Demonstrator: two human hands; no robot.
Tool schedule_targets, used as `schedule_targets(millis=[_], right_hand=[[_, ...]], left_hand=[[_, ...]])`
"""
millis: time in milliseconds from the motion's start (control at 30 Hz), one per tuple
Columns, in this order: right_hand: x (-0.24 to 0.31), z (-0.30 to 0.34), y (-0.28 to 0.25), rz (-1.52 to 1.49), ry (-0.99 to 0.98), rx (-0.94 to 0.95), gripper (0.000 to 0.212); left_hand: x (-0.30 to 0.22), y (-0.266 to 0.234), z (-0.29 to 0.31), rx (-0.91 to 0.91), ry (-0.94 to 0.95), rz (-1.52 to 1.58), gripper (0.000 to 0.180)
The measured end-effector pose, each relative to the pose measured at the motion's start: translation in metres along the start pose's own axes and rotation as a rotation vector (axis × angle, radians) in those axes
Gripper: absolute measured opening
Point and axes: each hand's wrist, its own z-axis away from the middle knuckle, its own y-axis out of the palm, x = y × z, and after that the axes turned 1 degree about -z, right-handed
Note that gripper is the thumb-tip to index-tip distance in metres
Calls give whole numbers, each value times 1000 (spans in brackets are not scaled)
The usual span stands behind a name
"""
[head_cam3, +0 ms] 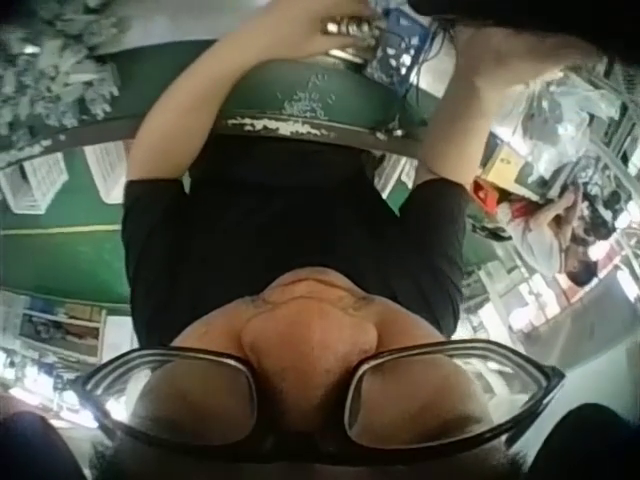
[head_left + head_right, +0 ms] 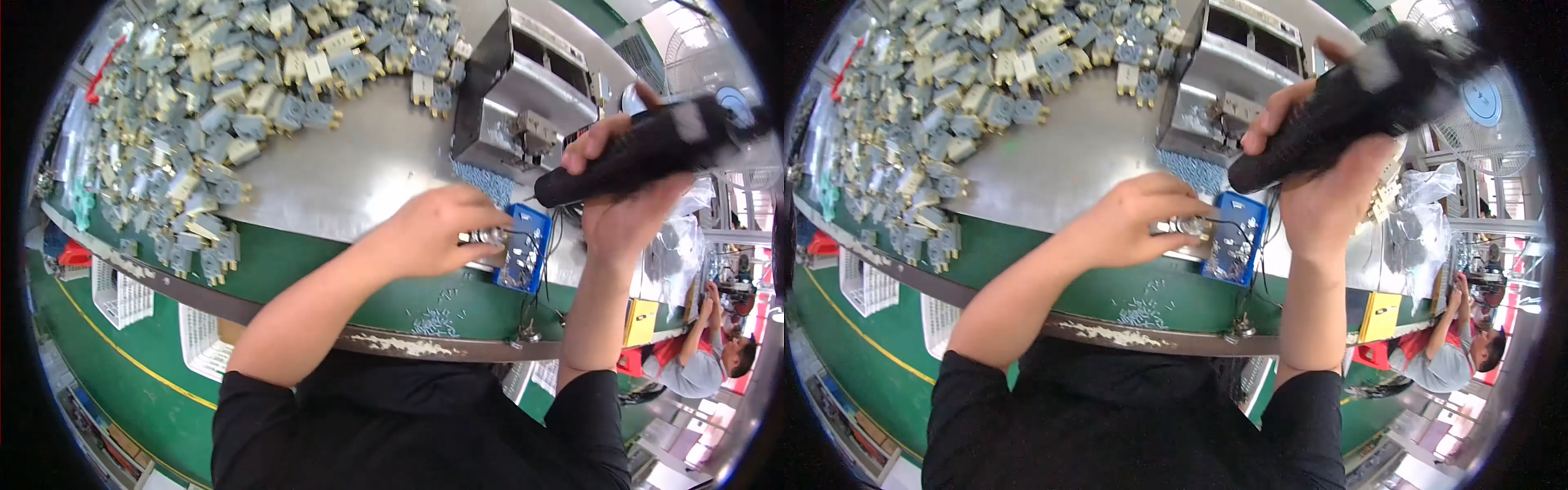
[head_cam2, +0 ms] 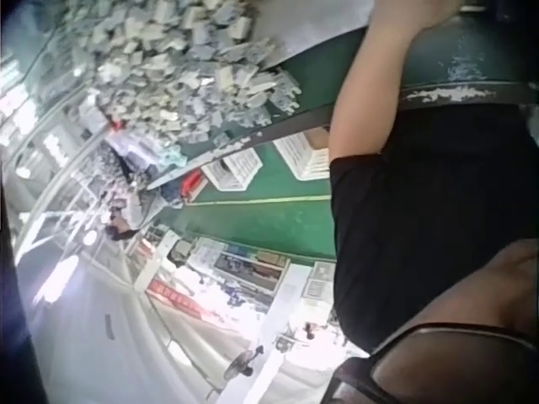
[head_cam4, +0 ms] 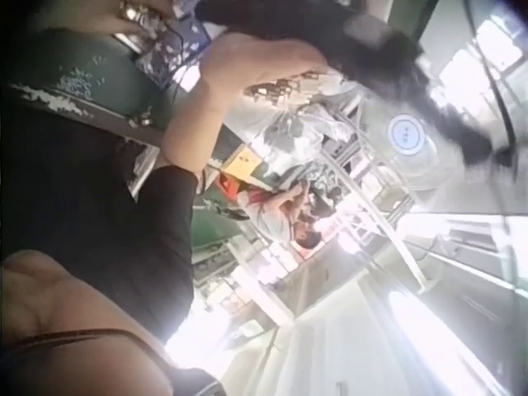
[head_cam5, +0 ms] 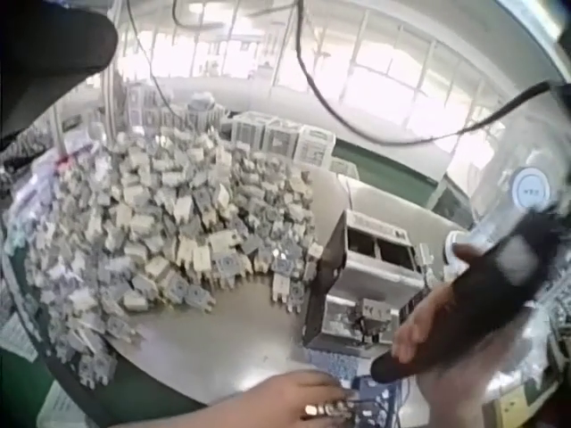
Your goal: Assembling small electrical connector components by hand and using a power screwdriver on a production line.
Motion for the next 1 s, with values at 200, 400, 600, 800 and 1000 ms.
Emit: schedule_targets(millis=[200, 400, 600, 800, 1000], right_hand=[[2, 12, -19, 197, 43, 141, 80], [12, 56, -27, 537, -7, 128, 71], [23, 96, -12, 908, 177, 611, 56], [-1, 109, 2, 1059, 17, 395, 41], [-5, 112, 1, 1101, -41, 311, 37]], left_hand=[[-13, 16, 6, -129, 230, -106, 34], [-16, 18, 12, -87, 115, -73, 34], [-13, 14, 14, -140, 142, -69, 36], [-25, 16, 13, -291, 102, -86, 37], [-38, 17, 10, -323, 141, -176, 39]])
